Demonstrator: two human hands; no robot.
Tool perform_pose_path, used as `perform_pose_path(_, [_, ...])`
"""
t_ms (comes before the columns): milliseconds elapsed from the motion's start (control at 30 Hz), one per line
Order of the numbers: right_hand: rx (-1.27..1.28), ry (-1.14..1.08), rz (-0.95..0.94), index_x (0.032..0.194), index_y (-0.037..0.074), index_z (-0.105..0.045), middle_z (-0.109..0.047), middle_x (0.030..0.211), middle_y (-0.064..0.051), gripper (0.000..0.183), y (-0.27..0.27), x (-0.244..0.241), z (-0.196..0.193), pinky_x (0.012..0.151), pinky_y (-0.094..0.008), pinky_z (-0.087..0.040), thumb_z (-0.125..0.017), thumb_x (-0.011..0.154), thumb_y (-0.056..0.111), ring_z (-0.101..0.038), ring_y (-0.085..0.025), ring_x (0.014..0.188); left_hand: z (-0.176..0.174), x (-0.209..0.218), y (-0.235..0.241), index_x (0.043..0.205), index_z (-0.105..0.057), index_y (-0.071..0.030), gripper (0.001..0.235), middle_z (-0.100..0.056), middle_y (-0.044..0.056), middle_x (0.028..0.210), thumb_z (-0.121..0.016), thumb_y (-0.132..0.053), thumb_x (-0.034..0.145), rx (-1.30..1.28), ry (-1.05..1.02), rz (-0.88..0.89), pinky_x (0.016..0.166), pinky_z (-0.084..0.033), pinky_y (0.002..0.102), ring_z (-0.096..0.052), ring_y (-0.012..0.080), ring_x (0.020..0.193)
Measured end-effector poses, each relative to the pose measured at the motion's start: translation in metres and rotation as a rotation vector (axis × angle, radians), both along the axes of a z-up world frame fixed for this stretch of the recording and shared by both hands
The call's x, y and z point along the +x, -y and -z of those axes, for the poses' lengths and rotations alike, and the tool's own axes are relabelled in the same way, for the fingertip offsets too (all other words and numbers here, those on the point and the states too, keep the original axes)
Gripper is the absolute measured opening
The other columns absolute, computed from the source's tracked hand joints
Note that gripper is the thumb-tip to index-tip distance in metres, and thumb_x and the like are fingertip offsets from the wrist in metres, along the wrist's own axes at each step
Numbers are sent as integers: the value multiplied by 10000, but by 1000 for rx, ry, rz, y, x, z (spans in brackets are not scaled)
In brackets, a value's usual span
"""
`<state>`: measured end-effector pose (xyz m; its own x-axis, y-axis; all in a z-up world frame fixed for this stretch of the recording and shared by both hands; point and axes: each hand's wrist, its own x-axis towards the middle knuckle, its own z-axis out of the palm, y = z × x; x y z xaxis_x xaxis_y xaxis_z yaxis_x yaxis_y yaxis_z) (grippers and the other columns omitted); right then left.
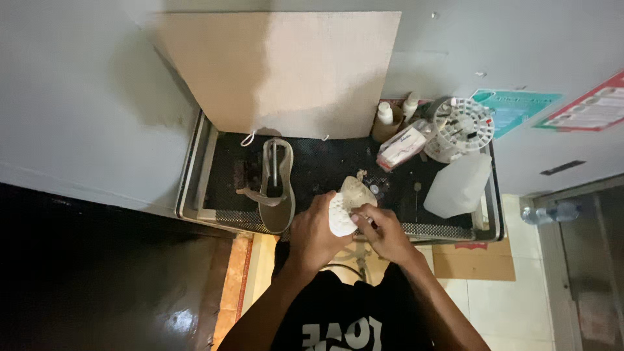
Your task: The person scrubs the sole of a white sneaker with a brush, then wipes the shoe with a cloth. They handle a plastic bag and a white container on the table before continuing to scrub the shoe sole.
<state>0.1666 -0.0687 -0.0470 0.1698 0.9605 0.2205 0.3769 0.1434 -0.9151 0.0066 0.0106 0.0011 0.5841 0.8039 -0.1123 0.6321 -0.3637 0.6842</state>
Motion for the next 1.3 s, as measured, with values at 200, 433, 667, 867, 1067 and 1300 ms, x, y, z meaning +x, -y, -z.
perform_pose_path(200, [-40,136,64,785,84,-584,-520,542,-99,228,-24,44,91,517,-312,-403,-510,994,140,-456,-161,465,-4,1,7,1344,-521,-125,797,-654,163,1155,-804,-297,619,48,-13,35,838,-507,585,-682,488,939])
perform_pose_path(433, [-76,12,31,833,55,-631,-569,599,-89,172,-23,33,71,528,-338,-426,-522,964,78,-459,-161,530,5,0,5,1334,-516,-116,800,-649,163,1152,-788,-336,614,76,6,-3,815,-516,570,-686,483,932])
perform_pose_path(667, [-173,-16,54,1031,38,-643,-687,807,-192,109,-8,19,31,698,-414,-493,-562,961,58,-580,-241,697,6,1,5,1325,-521,-127,771,-657,157,1115,-775,-324,624,54,21,-4,808,-520,569,-689,475,926])
perform_pose_path(867, [-136,-5,9,1086,6,-607,-676,858,-196,128,-3,34,40,766,-439,-477,-570,967,36,-595,-239,817,-1,5,-1,1334,-523,-139,789,-671,142,1116,-772,-341,613,52,-20,1,829,-524,557,-698,453,940])
perform_pose_path(1067, [-135,129,48,951,64,-579,-568,660,-113,27,-10,41,56,606,-361,-459,-578,972,80,-520,-210,598,-12,5,13,1330,-522,-49,750,-641,211,1110,-766,-223,642,91,29,94,827,-517,563,-666,486,981])
perform_pose_path(1300, [-161,160,-67,900,69,-563,-549,607,-141,84,-8,40,24,562,-382,-440,-571,971,114,-516,-238,555,-12,5,9,1357,-499,-56,785,-620,215,1124,-756,-247,640,144,30,115,815,-513,551,-657,486,986])
